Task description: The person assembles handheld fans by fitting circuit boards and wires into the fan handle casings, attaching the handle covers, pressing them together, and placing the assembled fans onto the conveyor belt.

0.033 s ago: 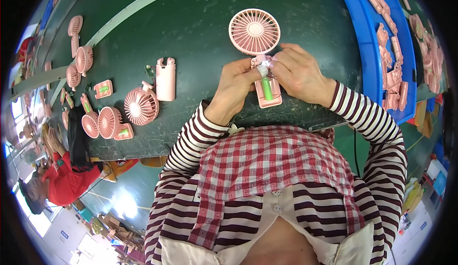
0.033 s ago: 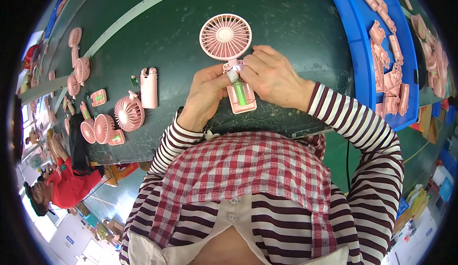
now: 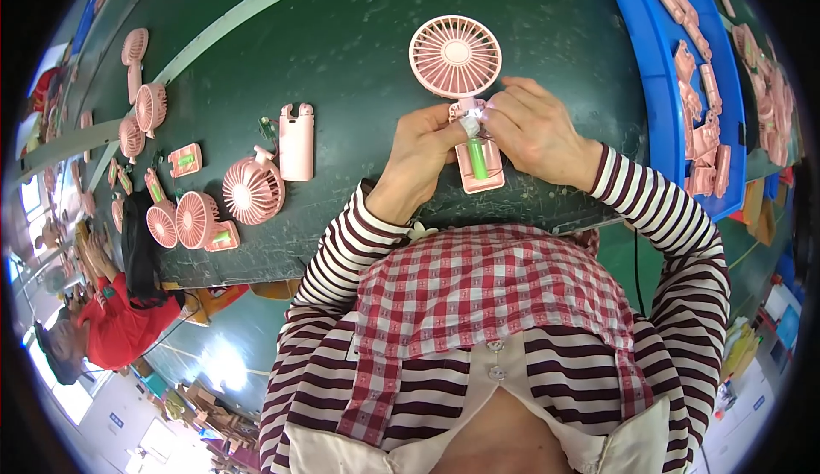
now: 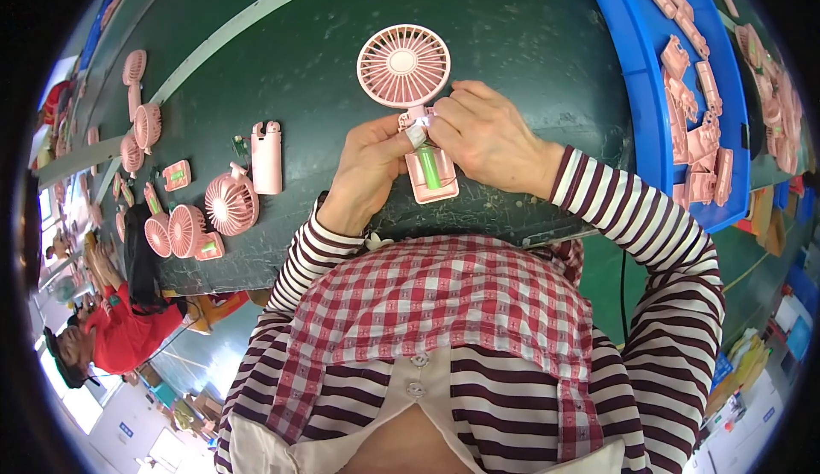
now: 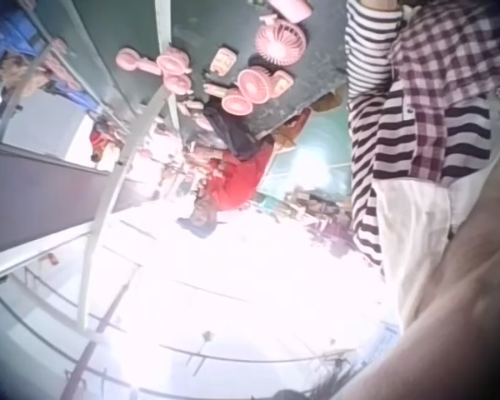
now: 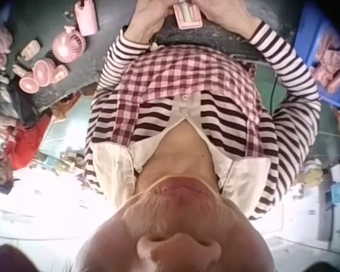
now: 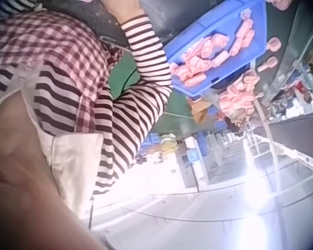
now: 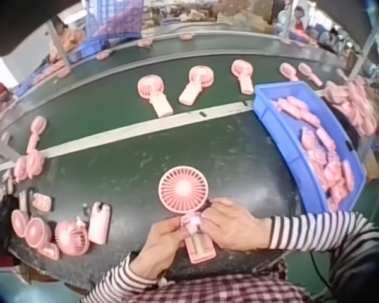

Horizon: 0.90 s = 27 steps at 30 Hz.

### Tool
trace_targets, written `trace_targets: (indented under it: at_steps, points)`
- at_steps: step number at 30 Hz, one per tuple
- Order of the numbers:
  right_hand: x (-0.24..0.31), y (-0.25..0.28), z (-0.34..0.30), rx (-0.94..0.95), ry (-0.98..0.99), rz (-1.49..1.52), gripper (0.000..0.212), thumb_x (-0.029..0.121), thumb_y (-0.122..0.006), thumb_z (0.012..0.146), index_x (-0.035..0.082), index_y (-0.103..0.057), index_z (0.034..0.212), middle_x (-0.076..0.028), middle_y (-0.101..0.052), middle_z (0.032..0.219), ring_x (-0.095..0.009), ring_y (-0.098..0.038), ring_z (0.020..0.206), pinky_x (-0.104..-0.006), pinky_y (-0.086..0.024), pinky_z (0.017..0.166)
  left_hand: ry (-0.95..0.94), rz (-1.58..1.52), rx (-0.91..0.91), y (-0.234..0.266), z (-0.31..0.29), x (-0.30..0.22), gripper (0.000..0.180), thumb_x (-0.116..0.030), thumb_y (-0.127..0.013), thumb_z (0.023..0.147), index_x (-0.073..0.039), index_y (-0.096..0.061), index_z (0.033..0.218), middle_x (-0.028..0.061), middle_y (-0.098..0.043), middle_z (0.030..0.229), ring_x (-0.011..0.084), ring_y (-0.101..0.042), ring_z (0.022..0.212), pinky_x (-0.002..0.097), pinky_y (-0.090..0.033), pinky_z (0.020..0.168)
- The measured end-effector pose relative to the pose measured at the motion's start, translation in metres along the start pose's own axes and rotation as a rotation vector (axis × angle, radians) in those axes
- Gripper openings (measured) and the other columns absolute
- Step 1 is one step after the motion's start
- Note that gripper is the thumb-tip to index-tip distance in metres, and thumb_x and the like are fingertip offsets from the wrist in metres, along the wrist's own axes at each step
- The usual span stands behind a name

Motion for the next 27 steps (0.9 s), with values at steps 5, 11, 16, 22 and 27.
trace_targets:
  at_steps: [5,11,16,22,27]
  points:
    - [0.0,0.007,0.006,0.041,0.033,-0.039,0.021,0.006,-0.061,0.065,-0.001,-0.056,0.084,-0.009,-0.051,0.075,-0.025,-0.053,0.071,-0.0387,-0.046,0.077,0.019,-0.047,-0.004,0.0,-0.001,-0.002,0.022,-0.005,-0.052,0.087,0.007,-0.057,0.104,0.01,-0.062,0.091,0.0164,-0.062,0.079,0.0277,-0.053,0.068]
    - [-0.004,0.008,0.012,0.124,-0.068,-0.009,0.014,0.009,-0.062,0.063,0.004,-0.055,0.074,-0.005,-0.055,0.073,-0.021,-0.057,0.069,-0.0328,-0.043,0.072,0.054,-0.075,0.02,0.001,0.0,-0.004,0.022,-0.007,-0.051,0.088,0.008,-0.057,0.103,0.0109,-0.062,0.092,0.017,-0.062,0.08,0.0288,-0.053,0.069]
    - [-0.005,0.014,0.02,0.202,-0.037,-0.039,0.015,0.011,-0.064,0.063,0.004,-0.057,0.075,-0.006,-0.058,0.074,-0.021,-0.058,0.07,-0.0329,-0.043,0.072,0.075,-0.101,0.078,0.0,-0.001,-0.007,0.024,-0.007,-0.056,0.086,0.006,-0.055,0.106,0.0101,-0.061,0.094,0.0169,-0.062,0.085,0.0296,-0.052,0.074]
    - [-0.002,0.012,0.023,0.153,0.063,-0.047,0.017,0.009,-0.063,0.063,0.004,-0.053,0.076,-0.007,-0.051,0.071,-0.024,-0.054,0.067,-0.0352,-0.043,0.07,-0.016,-0.041,0.144,0.002,-0.004,-0.006,0.027,0.006,-0.06,0.077,0.005,-0.055,0.104,0.01,-0.062,0.094,0.0168,-0.062,0.084,0.0306,-0.053,0.073]
    - [-0.002,0.012,0.018,0.161,0.015,-0.019,0.017,0.009,-0.063,0.063,0.003,-0.053,0.077,-0.008,-0.05,0.069,-0.026,-0.053,0.066,-0.0354,-0.043,0.068,0.001,-0.073,0.116,0.001,-0.001,-0.003,0.024,0.008,-0.058,0.077,0.006,-0.056,0.101,0.01,-0.062,0.092,0.0166,-0.062,0.082,0.0298,-0.053,0.071]
Point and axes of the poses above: each hand's wrist, its own z-axis towards the middle knuckle, its own y-axis out of the back of the hand, x = y × z, the point moved 1 cm from there along z, towards the middle knuckle
